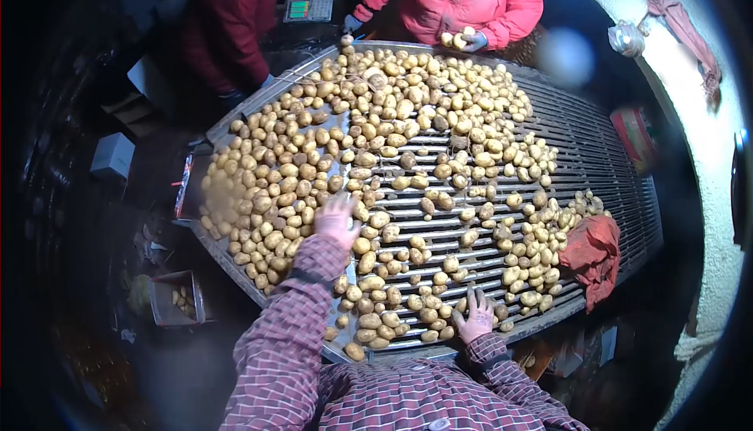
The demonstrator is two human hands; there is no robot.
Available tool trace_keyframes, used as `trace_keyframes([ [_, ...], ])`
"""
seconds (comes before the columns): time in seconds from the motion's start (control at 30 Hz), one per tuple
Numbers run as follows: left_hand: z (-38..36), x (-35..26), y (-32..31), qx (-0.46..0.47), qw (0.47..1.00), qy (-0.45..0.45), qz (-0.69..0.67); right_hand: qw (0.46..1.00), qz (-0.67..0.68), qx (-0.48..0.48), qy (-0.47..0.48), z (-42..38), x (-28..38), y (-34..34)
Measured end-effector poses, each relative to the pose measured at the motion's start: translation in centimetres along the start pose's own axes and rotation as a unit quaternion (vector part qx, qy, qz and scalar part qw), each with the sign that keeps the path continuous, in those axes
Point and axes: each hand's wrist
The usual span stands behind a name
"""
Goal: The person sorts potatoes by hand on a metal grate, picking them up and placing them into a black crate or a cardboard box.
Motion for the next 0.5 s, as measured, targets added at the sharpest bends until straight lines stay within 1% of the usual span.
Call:
trace_keyframes([
  [0.03, 1.2, -2.1, -0.4, 0.058, 0.997, 0.011, 0.047, 1.000, -0.012, 0.000, -0.002, 0.1, 0.1, 0.0],
  [0.07, 2.3, -3.6, -0.5, 0.112, 0.989, 0.029, 0.095, 1.000, 0.006, 0.007, -0.016, 0.0, 0.6, 0.3],
  [0.13, 4.2, -4.3, -2.3, 0.192, 0.966, 0.117, 0.129, 1.000, 0.000, -0.006, -0.012, 0.3, -0.3, -0.8],
  [0.17, 4.1, -4.9, -1.5, 0.178, 0.967, 0.131, 0.124, 1.000, -0.007, -0.011, -0.009, 0.3, -0.4, -1.1],
  [0.2, 4.2, -5.2, 0.3, 0.212, 0.961, 0.153, 0.093, 1.000, -0.002, -0.002, -0.012, 0.4, -0.3, -0.9],
  [0.27, 3.5, -2.6, -1.7, 0.164, 0.974, 0.153, 0.041, 1.000, -0.025, -0.003, -0.013, 0.5, -0.2, -1.1],
  [0.3, 2.2, -2.4, 0.7, 0.164, 0.977, 0.134, -0.028, 0.999, -0.028, 0.005, -0.021, 0.5, 0.3, -0.5],
  [0.33, 0.3, -0.9, 0.4, 0.044, 0.981, 0.087, -0.170, 0.999, -0.037, 0.007, -0.008, 0.6, 0.2, -0.3],
  [0.37, -1.7, 0.8, 0.4, -0.015, 0.937, 0.100, -0.335, 1.000, -0.026, 0.012, -0.011, 0.7, 0.4, 0.0],
  [0.4, -3.8, 2.6, 0.9, -0.073, 0.863, 0.106, -0.489, 1.000, -0.016, 0.018, -0.017, 0.6, 0.6, 0.2],
  [0.43, -6.4, 4.0, 2.7, -0.152, 0.785, 0.158, -0.579, 1.000, -0.015, 0.008, -0.002, 0.5, 0.1, -0.3],
  [0.47, -9.3, 6.8, 4.1, -0.213, 0.784, 0.200, -0.547, 1.000, -0.025, -0.001, 0.006, 0.6, 0.0, -0.5],
  [0.5, -12.1, 8.3, 7.1, -0.285, 0.738, 0.234, -0.565, 0.999, -0.035, 0.004, 0.006, 0.5, 0.2, -0.4],
])
Point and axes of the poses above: each hand's wrist, its own z-axis towards the middle knuckle, its own y-axis out of the back of the hand, x = y × z, and after that the axes turned 8 degrees about x, right-handed
